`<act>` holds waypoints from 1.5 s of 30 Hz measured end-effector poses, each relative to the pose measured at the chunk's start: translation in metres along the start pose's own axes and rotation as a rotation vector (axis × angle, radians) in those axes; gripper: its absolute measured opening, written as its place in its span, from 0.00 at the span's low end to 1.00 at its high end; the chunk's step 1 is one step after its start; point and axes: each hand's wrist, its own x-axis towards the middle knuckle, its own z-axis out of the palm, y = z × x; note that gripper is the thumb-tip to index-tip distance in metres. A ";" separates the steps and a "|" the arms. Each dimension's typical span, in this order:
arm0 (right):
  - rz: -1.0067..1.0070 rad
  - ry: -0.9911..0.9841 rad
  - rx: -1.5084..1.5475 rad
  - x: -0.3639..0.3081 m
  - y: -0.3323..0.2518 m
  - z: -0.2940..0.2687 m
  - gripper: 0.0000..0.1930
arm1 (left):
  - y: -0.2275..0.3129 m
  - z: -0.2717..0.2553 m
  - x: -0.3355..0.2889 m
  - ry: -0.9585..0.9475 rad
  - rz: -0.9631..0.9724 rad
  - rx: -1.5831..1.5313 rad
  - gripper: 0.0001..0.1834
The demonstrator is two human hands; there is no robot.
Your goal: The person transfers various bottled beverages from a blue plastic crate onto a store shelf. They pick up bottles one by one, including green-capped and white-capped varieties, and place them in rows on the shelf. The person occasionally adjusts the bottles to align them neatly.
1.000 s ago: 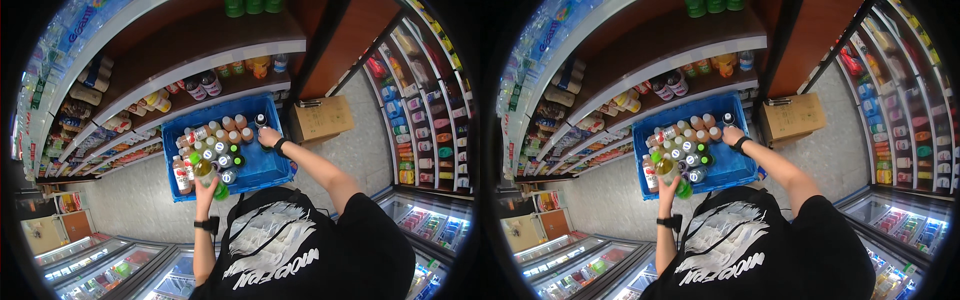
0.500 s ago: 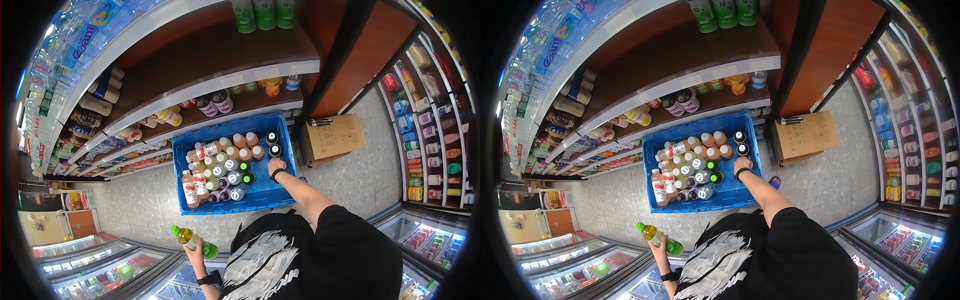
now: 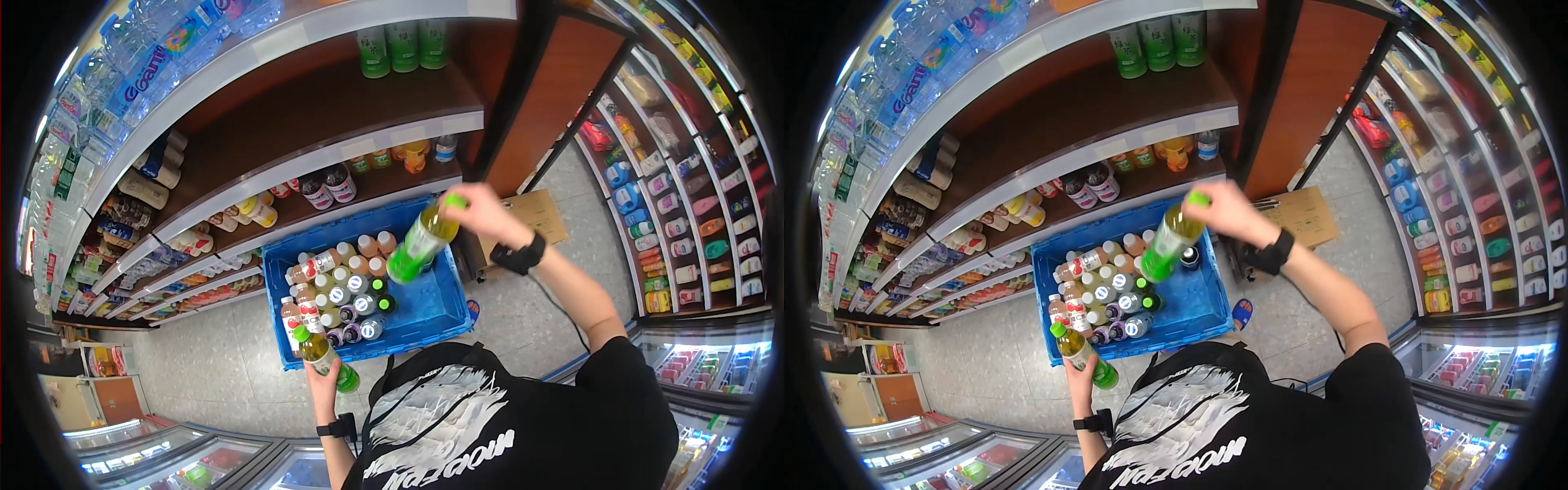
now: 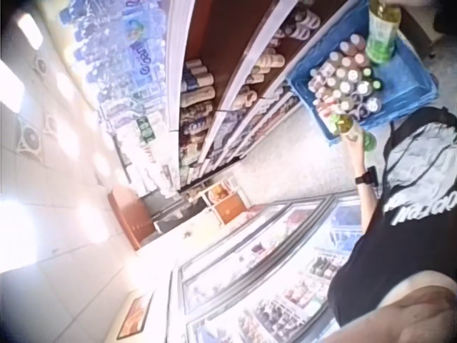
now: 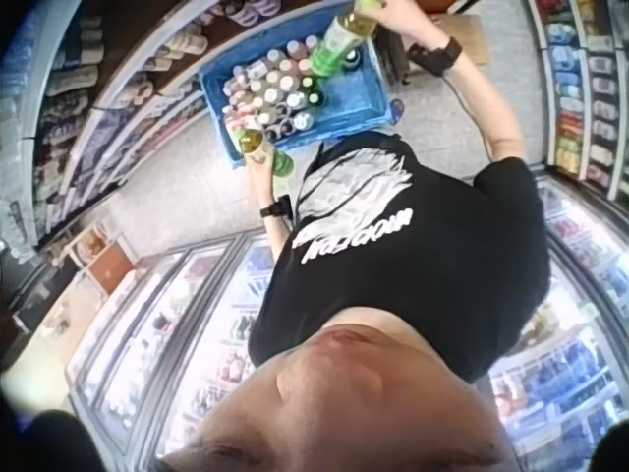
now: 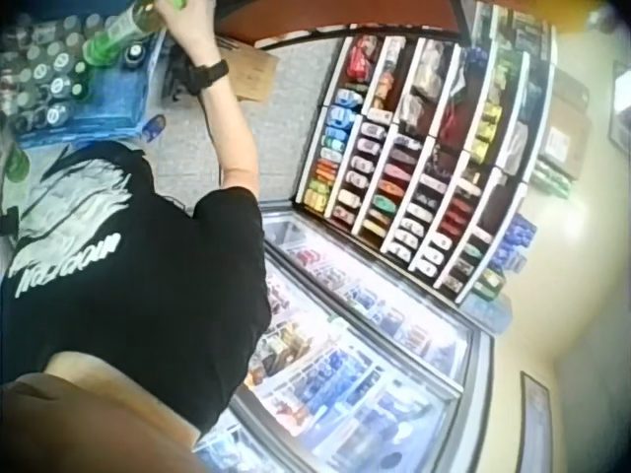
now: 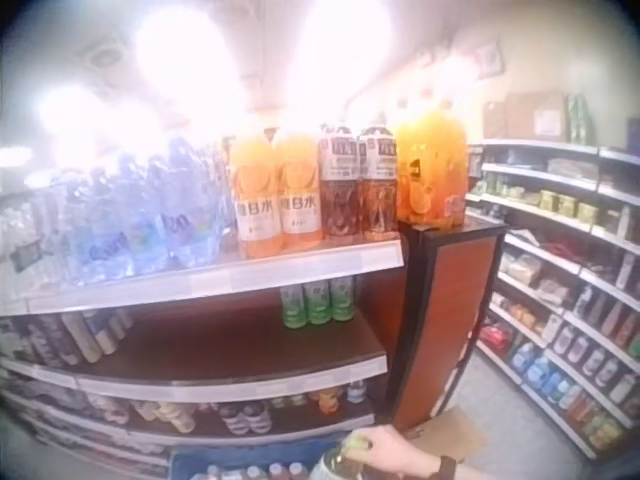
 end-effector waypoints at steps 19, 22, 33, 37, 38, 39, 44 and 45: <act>-0.249 0.794 -0.281 0.163 -0.058 -0.076 0.16 | -0.012 0.019 0.002 -0.038 0.108 -0.216 0.39; -0.185 0.663 -0.320 0.193 -0.061 -0.087 0.19 | -0.019 0.008 -0.009 0.042 0.003 -0.243 0.40; -0.018 0.378 -0.317 0.265 -0.055 -0.100 0.27 | -0.023 0.007 -0.023 0.073 -0.073 -0.199 0.40; -0.052 0.461 -0.370 0.291 -0.024 -0.097 0.18 | -0.018 0.014 -0.027 0.058 -0.082 -0.203 0.39; -0.100 0.482 -0.399 0.302 -0.011 -0.102 0.18 | -0.015 0.017 -0.024 0.042 -0.064 -0.200 0.39; -0.140 0.495 -0.401 0.305 -0.008 -0.098 0.18 | -0.013 0.017 -0.025 0.038 -0.053 -0.193 0.39; -0.275 0.516 -0.458 0.307 0.000 -0.098 0.19 | -0.008 0.029 -0.013 0.027 -0.005 -0.185 0.38; -0.296 0.503 -0.500 0.304 0.002 -0.102 0.20 | -0.003 0.033 -0.009 0.021 0.011 -0.173 0.38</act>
